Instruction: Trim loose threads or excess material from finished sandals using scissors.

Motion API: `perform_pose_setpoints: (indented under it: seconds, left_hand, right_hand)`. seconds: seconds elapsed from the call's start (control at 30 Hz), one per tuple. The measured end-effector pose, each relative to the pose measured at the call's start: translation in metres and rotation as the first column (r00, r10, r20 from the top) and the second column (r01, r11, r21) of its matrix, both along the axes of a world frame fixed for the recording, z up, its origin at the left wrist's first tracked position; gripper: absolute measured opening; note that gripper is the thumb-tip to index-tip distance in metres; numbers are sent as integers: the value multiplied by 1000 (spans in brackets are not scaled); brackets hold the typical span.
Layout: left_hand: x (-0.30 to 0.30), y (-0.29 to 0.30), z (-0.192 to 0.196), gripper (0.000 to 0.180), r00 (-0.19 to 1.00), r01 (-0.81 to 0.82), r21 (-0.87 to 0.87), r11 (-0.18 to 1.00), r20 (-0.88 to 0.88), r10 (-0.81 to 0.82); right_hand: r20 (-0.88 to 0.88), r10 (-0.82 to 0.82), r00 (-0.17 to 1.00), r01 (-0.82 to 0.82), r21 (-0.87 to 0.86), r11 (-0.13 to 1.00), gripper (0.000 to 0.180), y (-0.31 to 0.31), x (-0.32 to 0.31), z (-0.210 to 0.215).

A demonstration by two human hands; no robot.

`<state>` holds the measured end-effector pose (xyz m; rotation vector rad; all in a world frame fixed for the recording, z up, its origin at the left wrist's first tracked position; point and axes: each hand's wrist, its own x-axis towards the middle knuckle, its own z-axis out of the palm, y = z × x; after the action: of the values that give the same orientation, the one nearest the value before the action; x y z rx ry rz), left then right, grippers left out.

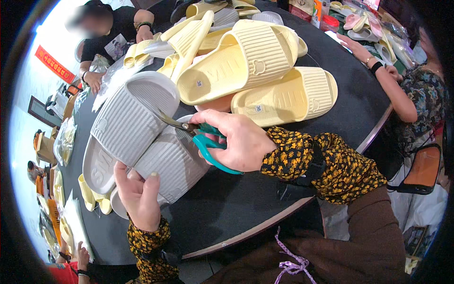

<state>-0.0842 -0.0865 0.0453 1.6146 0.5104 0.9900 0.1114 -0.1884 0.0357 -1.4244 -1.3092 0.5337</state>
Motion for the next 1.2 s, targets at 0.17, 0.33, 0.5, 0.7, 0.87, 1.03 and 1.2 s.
perform_pose_setpoints:
  seconds: [0.17,0.33,0.5,0.7,0.87,1.03,1.2]
  left_hand:
    - [2,-5,1,60,998,2,3,1000,-59,-2]
    - [1,-6,3,61,996,15,21,1000,-86,-13]
    - [1,-8,5,61,993,33,50,998,-111,-27]
    - [5,-14,6,60,995,33,78,996,-99,-25]
    - [-3,-11,10,59,995,37,46,998,-98,-32]
    - [-10,-4,17,55,995,104,-50,993,5,-104]
    - [-9,-6,17,54,982,156,9,988,-107,-154]
  right_hand:
    - [101,-35,994,37,-16,999,38,1,2,-3]
    - [103,-34,994,37,-23,999,40,2,2,-2]
    - [44,-46,998,45,30,999,42,2,4,0]
    - [48,-40,998,36,96,995,41,-3,10,7]
    - [72,-127,989,104,264,959,37,1,12,6]
    - [-250,-73,966,115,158,981,42,-1,14,10]
    - [-326,-151,933,206,140,969,50,0,14,17]
